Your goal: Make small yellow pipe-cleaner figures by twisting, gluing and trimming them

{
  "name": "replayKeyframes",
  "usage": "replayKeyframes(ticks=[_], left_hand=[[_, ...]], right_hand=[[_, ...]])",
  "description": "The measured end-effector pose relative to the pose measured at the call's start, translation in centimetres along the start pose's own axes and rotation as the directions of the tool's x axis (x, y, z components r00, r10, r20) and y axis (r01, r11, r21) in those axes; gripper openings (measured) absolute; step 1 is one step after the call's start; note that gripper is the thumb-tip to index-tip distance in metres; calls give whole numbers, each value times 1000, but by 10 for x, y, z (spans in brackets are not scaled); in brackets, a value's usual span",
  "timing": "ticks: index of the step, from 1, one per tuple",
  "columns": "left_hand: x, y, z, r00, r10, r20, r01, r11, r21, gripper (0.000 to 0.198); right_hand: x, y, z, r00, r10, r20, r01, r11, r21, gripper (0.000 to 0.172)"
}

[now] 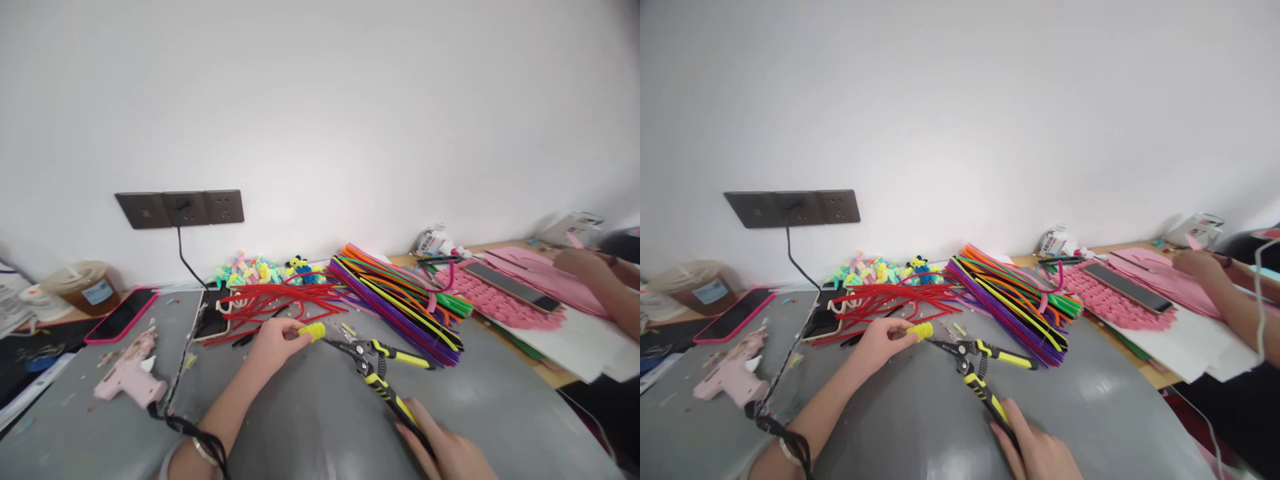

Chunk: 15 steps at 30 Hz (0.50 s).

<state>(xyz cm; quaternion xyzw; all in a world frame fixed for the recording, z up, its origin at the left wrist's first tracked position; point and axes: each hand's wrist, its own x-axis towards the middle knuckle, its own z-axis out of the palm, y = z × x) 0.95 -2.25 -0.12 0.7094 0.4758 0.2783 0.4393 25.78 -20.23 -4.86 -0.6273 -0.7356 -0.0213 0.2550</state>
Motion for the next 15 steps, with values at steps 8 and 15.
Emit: replayKeyframes(ticks=[8,15], left_hand=[[-2,3,0,997,-25,79,30,998,-58,27],[-1,1,1,998,-19,56,20,1000,-10,30]], right_hand=[[7,0,3,996,-72,-55,63,986,-154,27],[12,-5,0,988,-142,-57,127,968,-217,32]])
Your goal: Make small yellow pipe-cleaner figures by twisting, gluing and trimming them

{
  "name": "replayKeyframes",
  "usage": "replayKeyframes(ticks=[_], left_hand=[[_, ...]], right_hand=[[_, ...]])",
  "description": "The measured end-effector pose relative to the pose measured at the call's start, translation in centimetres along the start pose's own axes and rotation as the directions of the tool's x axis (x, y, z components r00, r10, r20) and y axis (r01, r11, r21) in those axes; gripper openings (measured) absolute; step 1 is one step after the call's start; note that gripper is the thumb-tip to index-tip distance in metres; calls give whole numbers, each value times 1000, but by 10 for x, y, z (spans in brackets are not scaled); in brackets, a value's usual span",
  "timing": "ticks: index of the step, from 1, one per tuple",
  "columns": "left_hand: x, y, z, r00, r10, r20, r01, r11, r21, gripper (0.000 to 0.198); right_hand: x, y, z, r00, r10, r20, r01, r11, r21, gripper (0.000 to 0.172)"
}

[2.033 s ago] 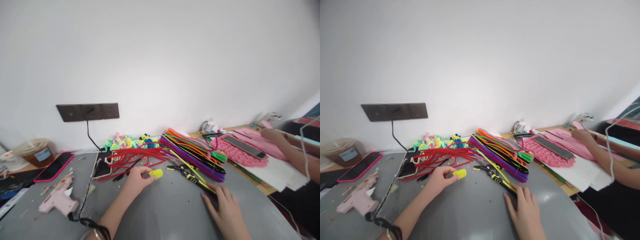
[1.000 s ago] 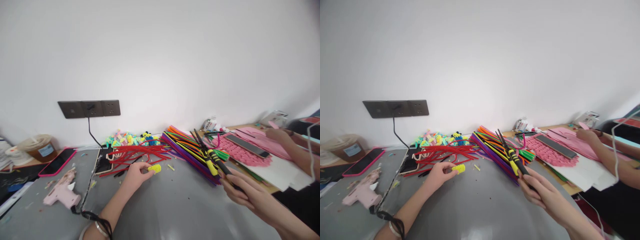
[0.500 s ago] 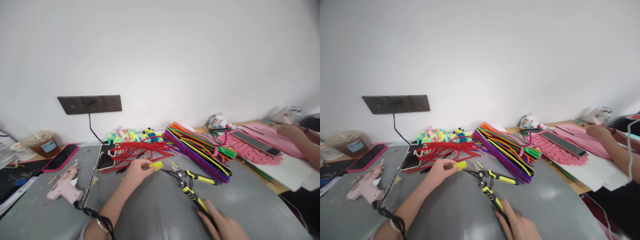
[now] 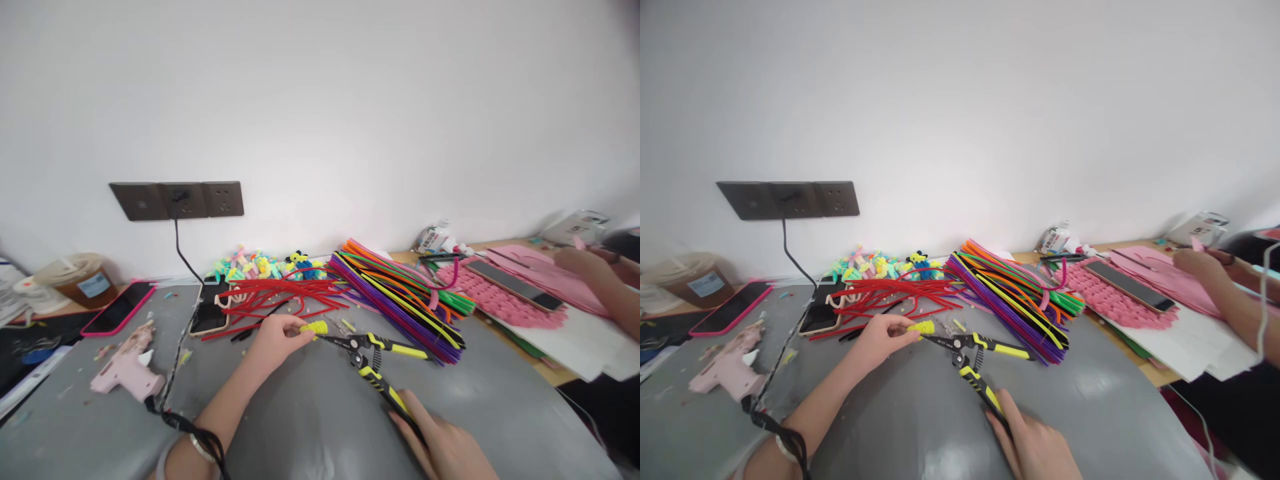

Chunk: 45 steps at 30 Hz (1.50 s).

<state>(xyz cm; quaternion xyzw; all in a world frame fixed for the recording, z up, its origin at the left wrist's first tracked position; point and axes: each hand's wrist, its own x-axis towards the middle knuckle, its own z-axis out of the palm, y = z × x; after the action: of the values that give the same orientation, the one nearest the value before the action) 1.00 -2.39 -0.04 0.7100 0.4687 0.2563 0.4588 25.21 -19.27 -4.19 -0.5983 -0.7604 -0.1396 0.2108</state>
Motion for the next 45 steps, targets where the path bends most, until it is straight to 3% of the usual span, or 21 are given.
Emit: replayKeyframes(ticks=[17,25,45], left_hand=[[-2,4,0,999,43,-29,-42,998,43,30],[1,0,0,997,54,-46,-51,996,79,29],[0,-4,5,991,88,-101,-77,991,110,21]], right_hand=[[-2,1,4,1000,6,-2,-6,999,-35,32],[-10,9,9,991,81,109,-87,995,57,30],[-9,4,6,983,133,123,-143,987,72,37]])
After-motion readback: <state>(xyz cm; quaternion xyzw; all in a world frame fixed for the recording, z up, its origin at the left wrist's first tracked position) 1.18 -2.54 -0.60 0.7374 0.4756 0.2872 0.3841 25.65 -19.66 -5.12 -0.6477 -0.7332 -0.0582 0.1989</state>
